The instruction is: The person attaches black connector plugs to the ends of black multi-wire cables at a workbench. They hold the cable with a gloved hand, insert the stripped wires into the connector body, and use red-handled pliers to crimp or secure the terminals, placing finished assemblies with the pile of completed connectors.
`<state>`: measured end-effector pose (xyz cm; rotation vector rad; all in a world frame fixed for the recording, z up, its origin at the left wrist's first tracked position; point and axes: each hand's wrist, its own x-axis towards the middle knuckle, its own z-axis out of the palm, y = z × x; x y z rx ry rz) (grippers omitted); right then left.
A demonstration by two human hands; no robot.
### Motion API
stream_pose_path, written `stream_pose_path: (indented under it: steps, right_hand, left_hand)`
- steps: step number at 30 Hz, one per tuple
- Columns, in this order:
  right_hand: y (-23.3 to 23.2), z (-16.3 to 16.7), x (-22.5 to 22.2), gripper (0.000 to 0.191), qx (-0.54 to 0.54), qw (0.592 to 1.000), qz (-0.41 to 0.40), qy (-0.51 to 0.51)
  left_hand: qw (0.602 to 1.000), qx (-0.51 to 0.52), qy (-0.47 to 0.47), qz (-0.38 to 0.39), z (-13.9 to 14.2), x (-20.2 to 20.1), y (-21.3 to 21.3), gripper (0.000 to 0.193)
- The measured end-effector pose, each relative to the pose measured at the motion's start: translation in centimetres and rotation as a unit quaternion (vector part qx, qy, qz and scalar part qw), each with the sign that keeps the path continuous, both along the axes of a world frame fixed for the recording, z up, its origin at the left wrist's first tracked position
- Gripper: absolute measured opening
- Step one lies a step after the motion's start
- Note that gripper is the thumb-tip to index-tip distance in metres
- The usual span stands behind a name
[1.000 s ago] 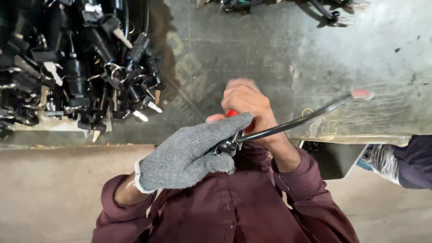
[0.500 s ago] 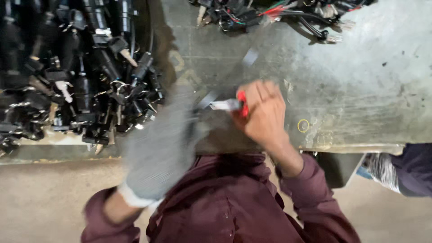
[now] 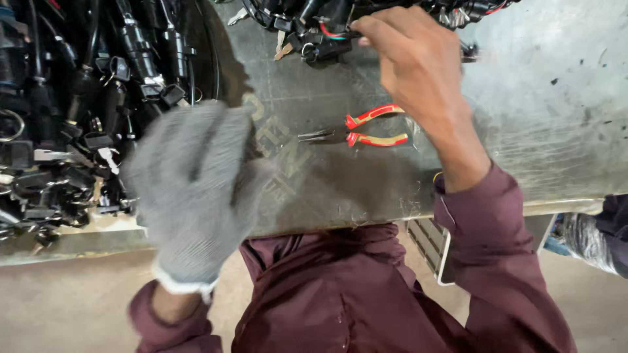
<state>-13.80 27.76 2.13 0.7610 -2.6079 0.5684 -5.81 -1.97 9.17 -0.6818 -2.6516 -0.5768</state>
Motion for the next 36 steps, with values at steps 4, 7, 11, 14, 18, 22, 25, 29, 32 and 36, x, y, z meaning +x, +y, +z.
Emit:
stream_pose_path:
  steps: [4,7,11,14,18,22,25,29,32,36]
  right_hand:
    - [-0.4,4.1,4.4,0.033,0.003,0.999,0.03,0.026]
    - [-1.6,5.5,7.6,0.025,-0.003,0.998,0.018,0.057]
    - [-1.8,4.5,9.7,0.028,-0.098,0.993,-0.001,0.061]
    - [-1.7,2.9,11.6,0.016,-0.198,0.978,-0.018,0.055]
    - [-1.3,1.5,14.0,0.019,-0.281,0.96,0.017,-0.011]
    - [-0.7,1.2,14.6,0.017,-0.299,0.954,0.009,-0.028]
    - [-0.6,1.2,13.7,0.022,-0.242,0.97,-0.034,-0.011]
    - [-1.0,0.3,11.9,0.052,-0.523,0.823,-0.172,-0.138]
    - [-1.4,-0.4,11.1,0.052,-0.35,0.906,-0.212,-0.111]
    - [-3.0,-0.1,11.6,0.032,-0.296,0.936,-0.106,-0.158]
  left_hand:
    - [0.981,0.167,-0.084,-0.042,-4.0,1.3,2.2,0.065]
    - [0.946,0.257,-0.167,-0.107,-5.7,1.7,4.1,0.076]
    - [0.935,0.231,-0.193,-0.185,-6.1,0.2,6.5,0.073]
    - [0.91,0.277,-0.164,-0.262,-6.5,-0.8,6.9,0.066]
    - [0.884,0.27,-0.156,-0.349,-7.4,-0.6,6.9,0.058]
    - [0.887,0.217,-0.137,-0.385,-7.2,-0.6,7.1,0.043]
    - [0.881,0.237,-0.166,-0.375,-5.8,-0.6,6.8,0.041]
    - [0.748,0.531,-0.31,-0.25,-4.2,0.9,5.0,0.035]
    - [0.684,0.665,-0.287,-0.091,-4.3,1.5,4.0,0.033]
    - [0.722,0.644,-0.237,-0.088,-3.4,0.9,3.4,0.03]
